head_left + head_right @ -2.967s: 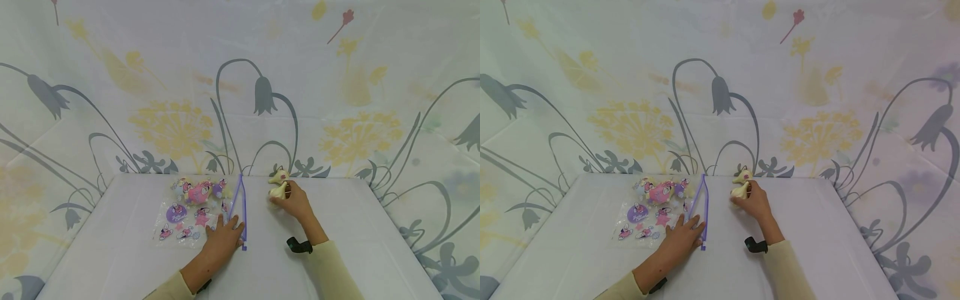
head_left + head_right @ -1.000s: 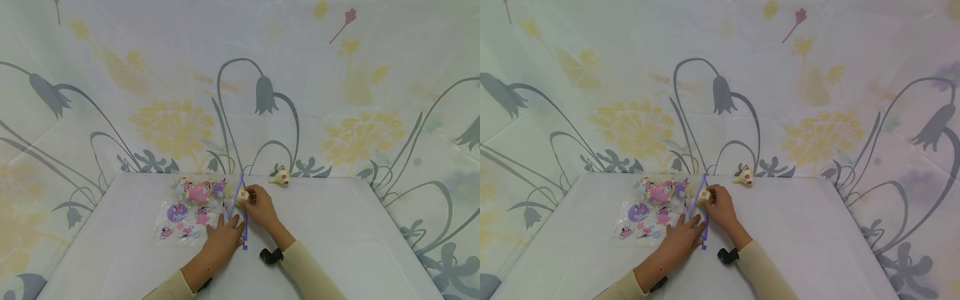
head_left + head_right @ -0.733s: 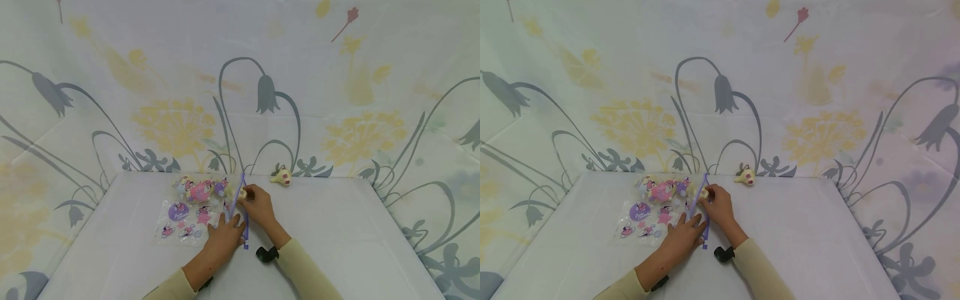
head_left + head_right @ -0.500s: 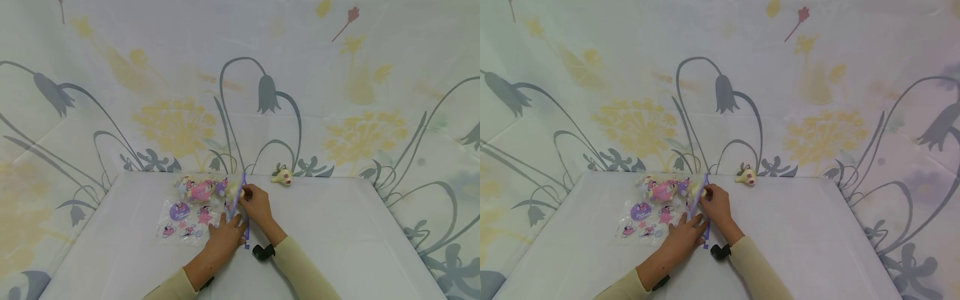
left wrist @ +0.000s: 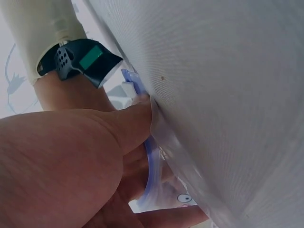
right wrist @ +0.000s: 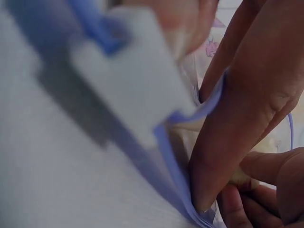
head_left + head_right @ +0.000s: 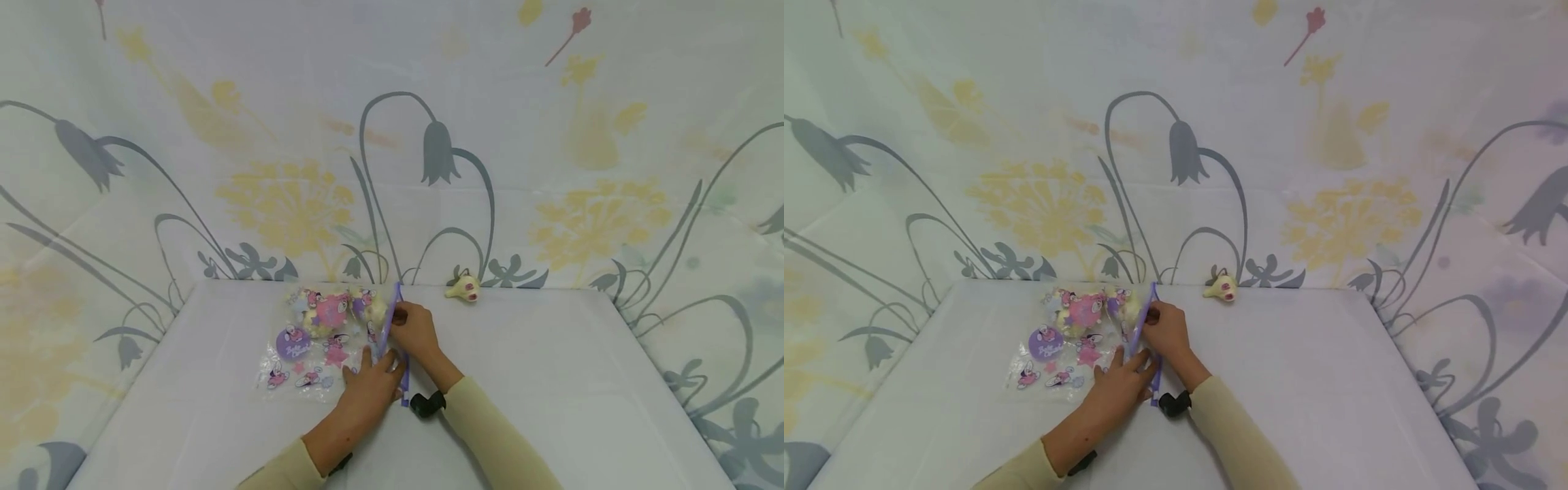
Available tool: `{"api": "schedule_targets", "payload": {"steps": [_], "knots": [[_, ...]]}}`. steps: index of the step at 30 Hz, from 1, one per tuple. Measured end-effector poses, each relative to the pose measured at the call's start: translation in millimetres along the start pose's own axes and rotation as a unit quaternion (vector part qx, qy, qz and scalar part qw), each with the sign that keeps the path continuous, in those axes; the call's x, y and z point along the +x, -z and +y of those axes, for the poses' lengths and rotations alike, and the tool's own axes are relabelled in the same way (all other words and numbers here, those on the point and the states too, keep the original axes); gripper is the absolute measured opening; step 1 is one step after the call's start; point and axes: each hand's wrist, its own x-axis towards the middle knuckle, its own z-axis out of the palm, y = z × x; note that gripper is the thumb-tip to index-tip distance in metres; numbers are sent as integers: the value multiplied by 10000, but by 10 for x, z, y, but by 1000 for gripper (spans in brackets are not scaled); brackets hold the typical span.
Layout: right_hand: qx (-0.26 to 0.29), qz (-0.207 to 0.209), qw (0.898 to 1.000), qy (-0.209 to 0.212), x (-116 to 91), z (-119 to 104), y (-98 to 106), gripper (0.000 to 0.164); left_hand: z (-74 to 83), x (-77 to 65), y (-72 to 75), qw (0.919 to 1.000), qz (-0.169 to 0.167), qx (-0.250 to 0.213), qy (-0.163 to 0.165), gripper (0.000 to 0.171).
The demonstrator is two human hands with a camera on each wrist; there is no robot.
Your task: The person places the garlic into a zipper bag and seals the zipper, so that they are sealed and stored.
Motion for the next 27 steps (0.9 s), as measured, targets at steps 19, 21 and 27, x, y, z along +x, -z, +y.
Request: {"api": "schedule_targets", "payload": {"steps": [19,21,27], "knots": [[-256,-277,9992,160,127,11,-64,9,-1,1,16,9998,10,195,-82,47],[-301,-301,9990,157,129,8,-73,10,-5,-4,12,9997,76,220,-81,47],[-246,-544,9981,129,106,27,-55,11,-8,-7,-20,9995,180,226,-124,48]]}}
